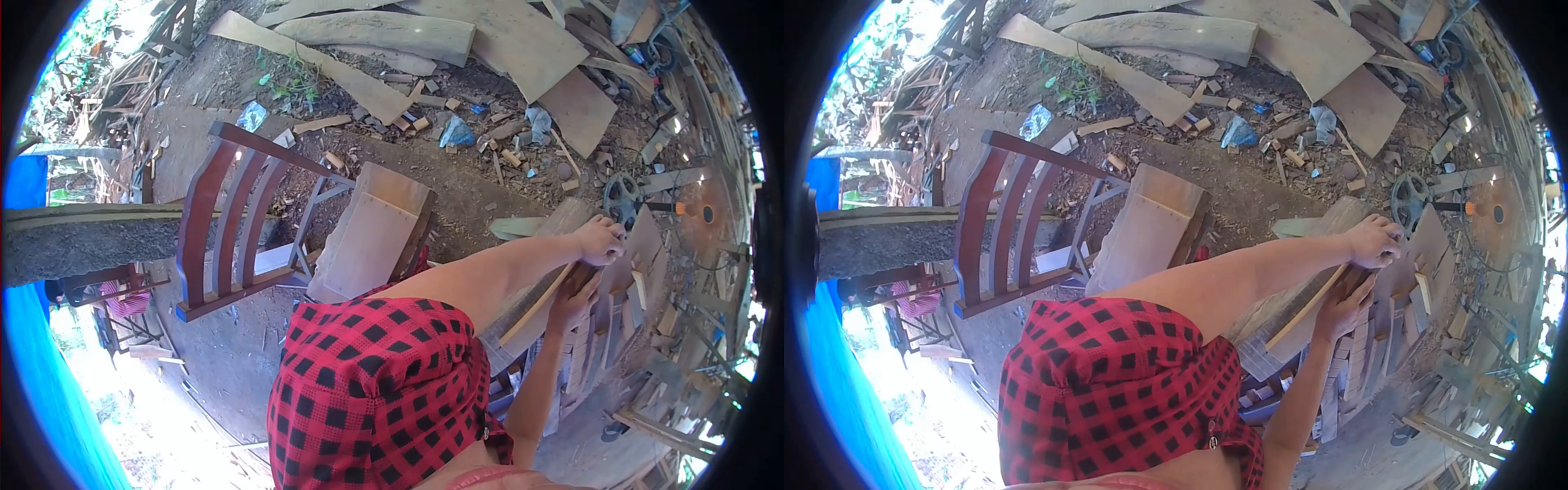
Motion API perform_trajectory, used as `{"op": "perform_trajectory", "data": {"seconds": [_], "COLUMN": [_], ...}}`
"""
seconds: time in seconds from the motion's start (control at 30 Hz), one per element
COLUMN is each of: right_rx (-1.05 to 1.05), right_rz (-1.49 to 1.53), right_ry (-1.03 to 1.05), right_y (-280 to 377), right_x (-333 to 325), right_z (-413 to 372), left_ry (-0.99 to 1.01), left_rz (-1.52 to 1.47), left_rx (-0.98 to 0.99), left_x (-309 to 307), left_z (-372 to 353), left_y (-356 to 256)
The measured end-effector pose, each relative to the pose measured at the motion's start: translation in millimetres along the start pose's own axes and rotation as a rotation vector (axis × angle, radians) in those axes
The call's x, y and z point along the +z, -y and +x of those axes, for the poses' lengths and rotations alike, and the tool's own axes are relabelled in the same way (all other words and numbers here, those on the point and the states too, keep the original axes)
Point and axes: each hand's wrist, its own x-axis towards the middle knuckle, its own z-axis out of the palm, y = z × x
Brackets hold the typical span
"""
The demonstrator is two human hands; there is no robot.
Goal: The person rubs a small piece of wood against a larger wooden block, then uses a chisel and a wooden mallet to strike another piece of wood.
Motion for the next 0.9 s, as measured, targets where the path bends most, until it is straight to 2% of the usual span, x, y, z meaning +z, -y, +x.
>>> {"op": "perform_trajectory", "data": {"seconds": [0.27,0.33,0.53,0.9], "right_rx": [-0.007,0.036,0.074,0.038], "right_rz": [0.008,0.028,0.007,0.021], "right_ry": [-0.038,0.034,0.047,0.030], "right_y": [-5,1,8,5], "right_x": [3,-1,-5,-2], "right_z": [1,1,1,1], "left_ry": [0.023,0.018,0.029,0.010], "left_rz": [-0.017,-0.010,-0.016,-0.009], "left_rx": [-0.005,0.004,-0.010,0.010], "left_x": [-1,0,-2,-1], "left_z": [0,0,0,0], "left_y": [1,1,0,1]}}
